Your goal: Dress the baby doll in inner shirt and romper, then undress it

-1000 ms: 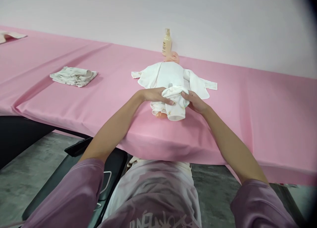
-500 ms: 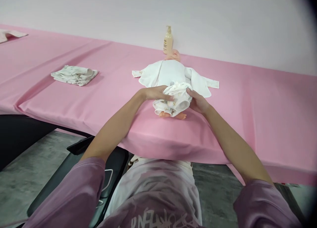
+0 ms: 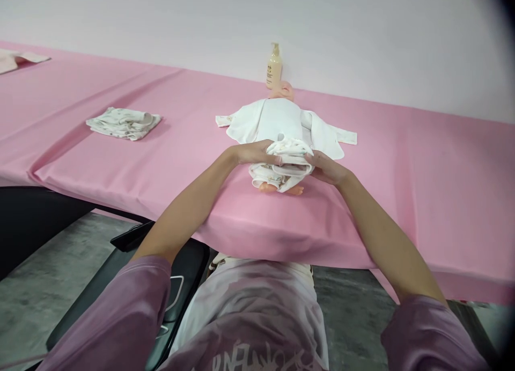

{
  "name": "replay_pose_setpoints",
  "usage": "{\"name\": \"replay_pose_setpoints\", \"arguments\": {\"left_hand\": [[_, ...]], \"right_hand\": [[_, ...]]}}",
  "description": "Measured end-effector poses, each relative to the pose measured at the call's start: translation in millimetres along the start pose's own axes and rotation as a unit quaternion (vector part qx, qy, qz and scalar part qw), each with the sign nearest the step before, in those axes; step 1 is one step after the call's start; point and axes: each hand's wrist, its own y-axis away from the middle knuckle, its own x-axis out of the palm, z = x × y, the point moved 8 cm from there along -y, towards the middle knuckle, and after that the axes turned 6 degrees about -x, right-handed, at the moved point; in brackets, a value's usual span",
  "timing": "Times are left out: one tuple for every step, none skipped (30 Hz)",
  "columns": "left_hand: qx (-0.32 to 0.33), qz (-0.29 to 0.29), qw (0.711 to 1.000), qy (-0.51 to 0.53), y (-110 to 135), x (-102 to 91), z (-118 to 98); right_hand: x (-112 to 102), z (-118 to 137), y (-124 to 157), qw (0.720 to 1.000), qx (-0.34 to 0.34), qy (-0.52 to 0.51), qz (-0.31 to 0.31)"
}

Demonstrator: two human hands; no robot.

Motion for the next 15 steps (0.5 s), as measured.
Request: {"name": "replay_pose_setpoints", "arguments": {"left_hand": [[-0.003,0.006,1.000,-0.010,-0.8,2.3,-0.5],[-0.004,0.007,1.000,-0.022,-1.4,4.4,-1.6],[-0.004,0.002,0.999,-0.034,-1.6,5.7,-3.3],[-0.003,-0.009,0.999,-0.045,-1.4,6.3,-5.3],[-0.003,-0.024,0.998,-0.052,-0.9,6.3,-7.1],[-0.006,-0.038,0.998,-0.055,0.0,5.9,-8.3],[-0.011,-0.050,0.997,-0.054,0.9,5.4,-8.8],[-0.018,-0.060,0.997,-0.051,1.7,5.1,-8.4],[-0.028,-0.066,0.996,-0.047,2.2,5.0,-7.4],[-0.040,-0.071,0.996,-0.045,2.5,5.3,-6.1],[-0.052,-0.074,0.995,-0.048,2.5,5.8,-4.9],[-0.063,-0.079,0.993,-0.056,2.4,6.3,-4.2],[-0.073,-0.086,0.991,-0.069,2.3,6.7,-4.2],[-0.079,-0.093,0.989,-0.084,2.1,7.1,-5.1],[-0.080,-0.099,0.987,-0.098,1.9,7.8,-7.0]], "right_hand": [[1.5,1.6,-0.3,1.000,0.001,-0.007,0.001],[3.2,3.8,-0.8,1.000,0.004,-0.010,0.004],[5.2,6.4,-1.4,1.000,0.006,-0.008,0.008],[7.3,9.4,-1.9,1.000,0.008,-0.004,0.012],[9.6,12.3,-2.1,1.000,0.011,0.003,0.012],[12.1,14.7,-2.0,1.000,0.016,0.011,0.008],[14.6,16.4,-1.6,1.000,0.022,0.022,-0.003],[16.7,17.3,-0.6,0.999,0.028,0.033,-0.024],[17.8,17.6,1.0,0.997,0.032,0.043,-0.058],[18.4,17.2,3.7,0.993,0.035,0.051,-0.102],[18.5,16.2,7.6,0.986,0.036,0.057,-0.153],[18.8,15.2,12.8,0.976,0.034,0.062,-0.207],[20.1,14.2,18.9,0.964,0.029,0.068,-0.256],[22.8,13.7,25.4,0.951,0.021,0.077,-0.298],[27.0,14.1,31.8,0.940,0.013,0.091,-0.328]]}}
